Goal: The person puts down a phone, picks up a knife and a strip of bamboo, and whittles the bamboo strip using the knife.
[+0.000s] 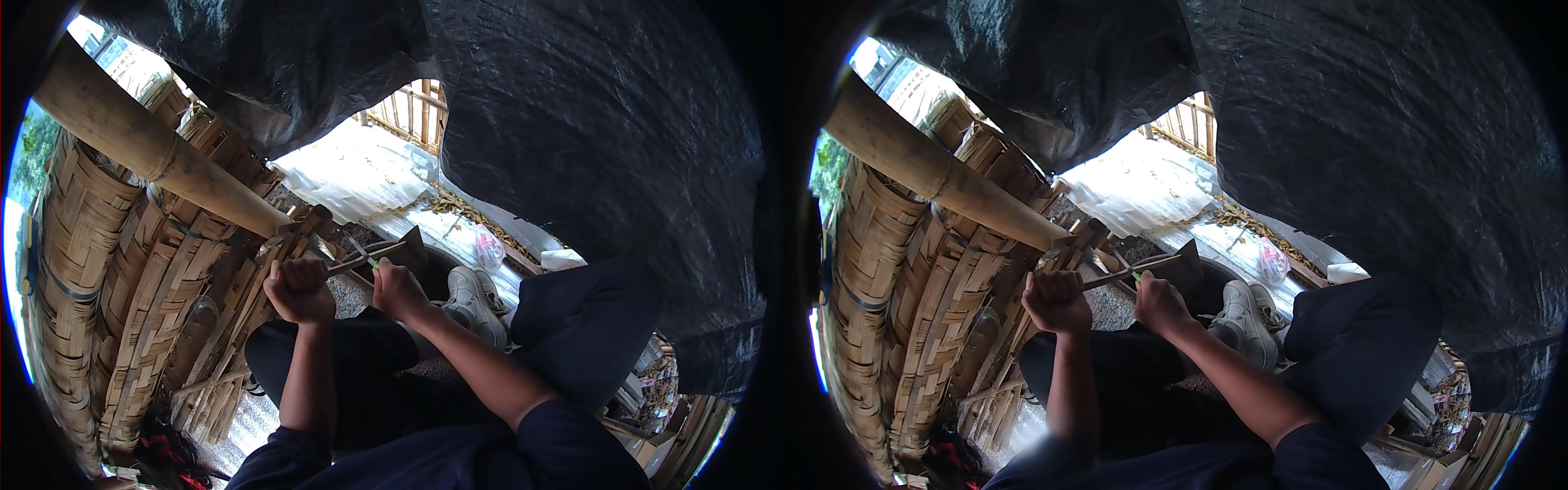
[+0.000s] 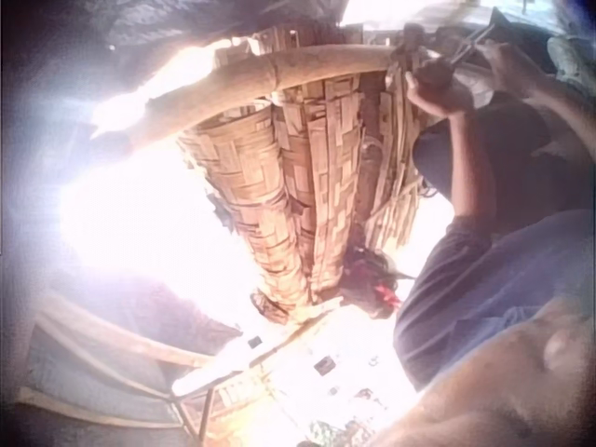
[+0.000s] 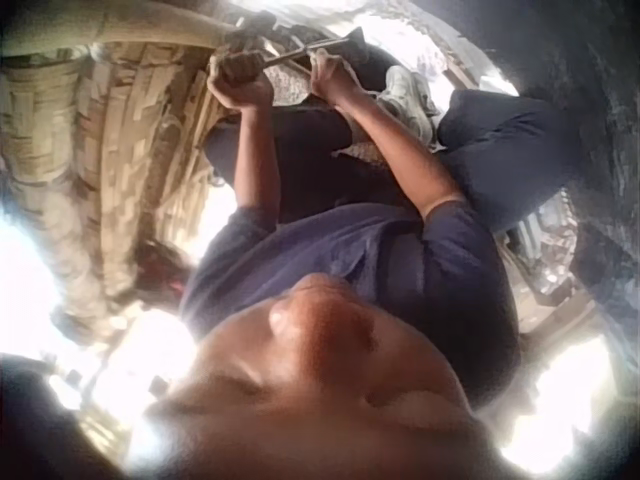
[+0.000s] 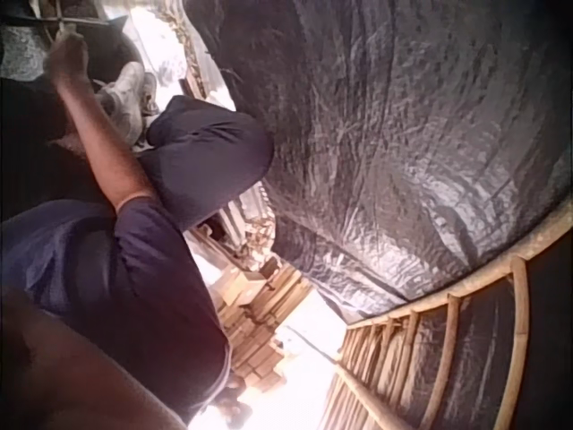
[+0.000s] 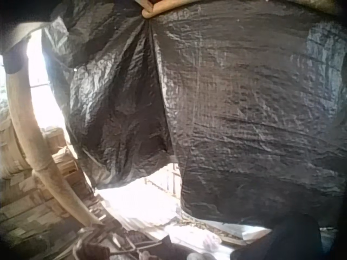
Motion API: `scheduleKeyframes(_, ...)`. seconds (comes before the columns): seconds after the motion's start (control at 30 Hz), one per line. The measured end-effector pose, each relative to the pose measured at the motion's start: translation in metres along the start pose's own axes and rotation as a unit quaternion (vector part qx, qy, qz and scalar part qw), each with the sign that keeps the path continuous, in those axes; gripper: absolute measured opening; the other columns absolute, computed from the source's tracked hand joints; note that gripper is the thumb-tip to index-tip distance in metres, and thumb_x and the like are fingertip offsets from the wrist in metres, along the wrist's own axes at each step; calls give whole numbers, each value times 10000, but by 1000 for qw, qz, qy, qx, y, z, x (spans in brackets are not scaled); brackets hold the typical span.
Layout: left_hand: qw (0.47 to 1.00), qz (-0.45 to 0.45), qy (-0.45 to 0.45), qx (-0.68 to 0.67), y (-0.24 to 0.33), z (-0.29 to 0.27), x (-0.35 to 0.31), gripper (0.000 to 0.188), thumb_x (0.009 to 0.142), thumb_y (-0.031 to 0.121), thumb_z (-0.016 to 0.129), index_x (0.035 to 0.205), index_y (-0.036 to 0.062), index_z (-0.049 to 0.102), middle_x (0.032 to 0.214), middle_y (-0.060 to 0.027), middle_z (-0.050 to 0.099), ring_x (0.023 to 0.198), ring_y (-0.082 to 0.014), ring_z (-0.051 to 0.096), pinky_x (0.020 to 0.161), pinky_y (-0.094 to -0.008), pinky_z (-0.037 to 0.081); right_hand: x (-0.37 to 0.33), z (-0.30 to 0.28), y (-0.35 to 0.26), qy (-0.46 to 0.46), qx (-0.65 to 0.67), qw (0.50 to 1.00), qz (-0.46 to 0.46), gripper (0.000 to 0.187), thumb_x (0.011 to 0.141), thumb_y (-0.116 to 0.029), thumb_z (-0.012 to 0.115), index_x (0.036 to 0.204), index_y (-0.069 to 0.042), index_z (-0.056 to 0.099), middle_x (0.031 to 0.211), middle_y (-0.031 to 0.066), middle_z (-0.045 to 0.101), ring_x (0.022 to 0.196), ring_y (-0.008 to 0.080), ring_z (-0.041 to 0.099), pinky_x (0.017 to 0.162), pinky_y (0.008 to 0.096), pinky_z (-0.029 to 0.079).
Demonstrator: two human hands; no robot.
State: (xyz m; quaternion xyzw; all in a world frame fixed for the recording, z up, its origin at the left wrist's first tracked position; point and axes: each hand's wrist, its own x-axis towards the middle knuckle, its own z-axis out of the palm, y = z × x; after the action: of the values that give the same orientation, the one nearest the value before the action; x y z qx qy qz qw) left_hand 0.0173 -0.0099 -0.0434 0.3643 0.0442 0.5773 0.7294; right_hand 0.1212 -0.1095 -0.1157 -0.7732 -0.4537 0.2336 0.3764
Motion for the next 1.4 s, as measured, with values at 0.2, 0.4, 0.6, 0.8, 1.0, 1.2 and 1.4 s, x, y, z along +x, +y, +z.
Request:
scheduleKeyframes(0.2,1000,-3,18,-10,0,-8,1,446,949,314,343,546,145,251,477,25,173,427,-107,135,430,-304,163,-18,-13,-77,0,74,995,-73,132,809,-50,554,840,31,454,635,291,579,648,433,629,592,498,520)
scheduleKeyframes(0.4,1000,7,7,4,-1,-6,5,430,949,301,372,572,137,243,498,34,171,426,-96,160,417,-298,167,2,6,1,50,18,998,-36,103,857,-65,506,849,30,467,627,262,595,665,418,638,589,514,517)
scheduleKeyframes(0.6,999,-1,-8,34,-2,8,4,443,944,282,389,564,129,222,486,32,179,422,-92,154,414,-300,168,-14,-9,-83,56,89,990,-92,143,831,-62,543,842,42,446,610,275,550,666,452,606,541,500,491)
scheduleKeyframes(0.8,1000,-9,17,20,-3,0,5,444,941,265,381,550,127,220,471,26,186,409,-95,163,411,-295,161,0,3,3,2,-30,997,66,142,869,-89,500,831,46,480,721,311,600,746,439,631,647,495,514)
scheduleKeyframes(1.0,1000,-16,10,17,-9,0,2,445,938,260,395,548,124,227,468,21,179,405,-95,154,406,-288,157,-3,-28,-50,-54,45,997,-16,180,895,-109,511,822,54,489,671,297,569,706,469,594,612,513,467)
scheduleKeyframes(1.2,998,14,51,15,-12,4,6,442,935,245,399,547,123,228,475,23,179,406,-91,162,404,-287,154,0,-25,-43,-33,67,995,-70,192,903,-133,498,816,38,481,676,277,590,707,464,606,612,499,484)
scheduleKeyframes(1.4,999,17,27,7,-13,-3,4,445,934,245,408,548,124,225,483,30,174,407,-86,155,402,-287,155,-5,4,-3,23,-58,995,78,256,935,-176,442,780,18,504,692,296,604,693,452,624,602,508,511)
